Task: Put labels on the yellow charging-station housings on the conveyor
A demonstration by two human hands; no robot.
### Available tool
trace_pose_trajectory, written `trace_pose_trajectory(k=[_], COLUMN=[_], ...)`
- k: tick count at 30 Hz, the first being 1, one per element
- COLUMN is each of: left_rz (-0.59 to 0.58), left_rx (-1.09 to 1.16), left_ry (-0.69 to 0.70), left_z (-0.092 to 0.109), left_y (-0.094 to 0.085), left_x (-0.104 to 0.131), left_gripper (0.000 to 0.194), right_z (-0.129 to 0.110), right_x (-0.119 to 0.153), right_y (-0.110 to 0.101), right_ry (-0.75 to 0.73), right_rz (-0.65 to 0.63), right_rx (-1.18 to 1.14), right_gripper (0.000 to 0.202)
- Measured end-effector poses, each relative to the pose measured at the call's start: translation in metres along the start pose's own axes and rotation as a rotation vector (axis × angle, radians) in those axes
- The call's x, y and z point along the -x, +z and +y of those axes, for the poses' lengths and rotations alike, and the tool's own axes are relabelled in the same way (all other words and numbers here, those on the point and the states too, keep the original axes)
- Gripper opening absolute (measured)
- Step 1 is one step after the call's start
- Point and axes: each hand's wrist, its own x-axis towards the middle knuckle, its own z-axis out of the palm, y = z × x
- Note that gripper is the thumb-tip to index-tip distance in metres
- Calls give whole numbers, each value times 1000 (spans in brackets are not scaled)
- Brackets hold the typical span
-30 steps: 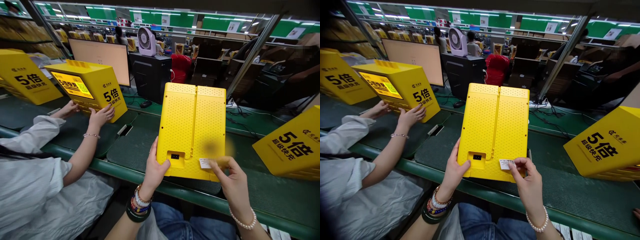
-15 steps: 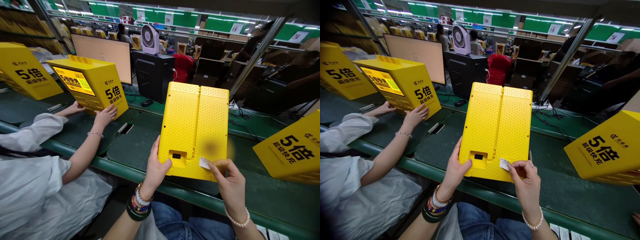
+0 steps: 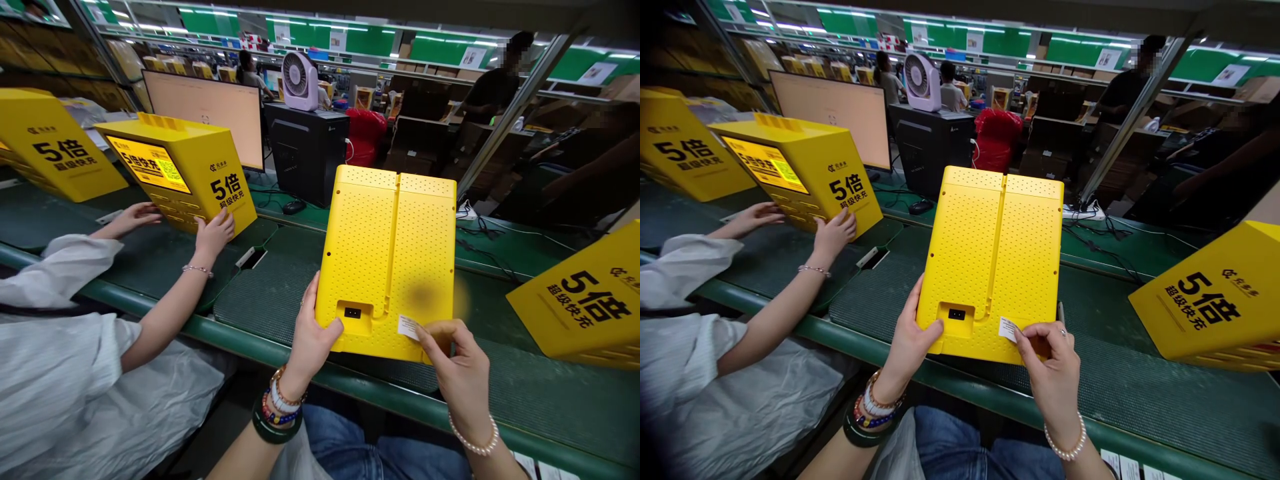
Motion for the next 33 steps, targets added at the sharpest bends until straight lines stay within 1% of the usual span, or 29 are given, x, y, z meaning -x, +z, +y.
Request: trace_pose_trajectory(k=[4,8,11,13,14,15,16,17,18,19,20,21,22,23,24,25,26,27,28,29,30,31,32,33], left_rz=[-5,-10,-8,-7,-8,-9,-9,-8,-7,-6,-7,-9,-10,-9,-9,-10,-9,-8,-4,3,16,37,53,56], left_rx=[12,-3,-14,-4,7,18,26,30,35,38,38,35,29,20,13,8,4,-3,-15,-34,-58,-87,-119,-152], left_ry=[-15,-18,-32,-40,-42,-44,-47,-50,-52,-55,-61,-68,-73,-74,-77,-80,-83,-88,-95,-105,-118,-131,-145,-154], left_z=[0,1,3,4,4,4,4,4,5,5,7,8,10,12,13,13,13,11,9,6,3,-1,-4,-7], left_y=[0,-1,-1,-1,0,0,0,0,0,0,1,1,1,1,1,1,1,0,-1,-2,-4,-6,-9,-11], left_x=[0,-1,-1,-1,-1,-1,-1,-1,-1,-1,-1,-1,-1,-1,-2,-2,-2,-1,1,4,8,14,20,26], left_gripper=[85,85,85,84,85,85,85,86,86,86,85,85,84,83,83,82,82,82,82,82,82,82,83,84], right_z=[0,-1,-1,0,2,3,5,6,7,7,6,5,4,4,7,14,25,39,57,76,95,113,128,139], right_x=[-2,-3,-5,-9,-12,-16,-19,-22,-24,-24,-21,-17,-11,-5,1,4,5,3,-2,-10,-21,-33,-47,-62], right_y=[1,3,0,-6,-11,-16,-22,-27,-31,-33,-33,-31,-28,-24,-20,-19,-19,-22,-27,-34,-41,-48,-53,-56], right_ry=[-29,-101,-210,-335,-407,-471,-513,-523,-504,-471,-456,-484,-551,-630,-678,-666,-579,-412,-207,7,171,267,323,339], right_rz=[-1,15,-30,-83,-74,-29,48,139,227,292,319,287,188,51,-80,-167,-200,-157,-73,-46,-53,-76,-102,-116], right_rx=[17,86,140,205,281,396,541,693,820,896,913,881,818,742,671,608,544,474,385,268,175,107,58,31], right_gripper=[21,20,16,11,9,10,11,13,15,16,16,15,20,30,41,48,51,51,52,56,58,60,62,62])
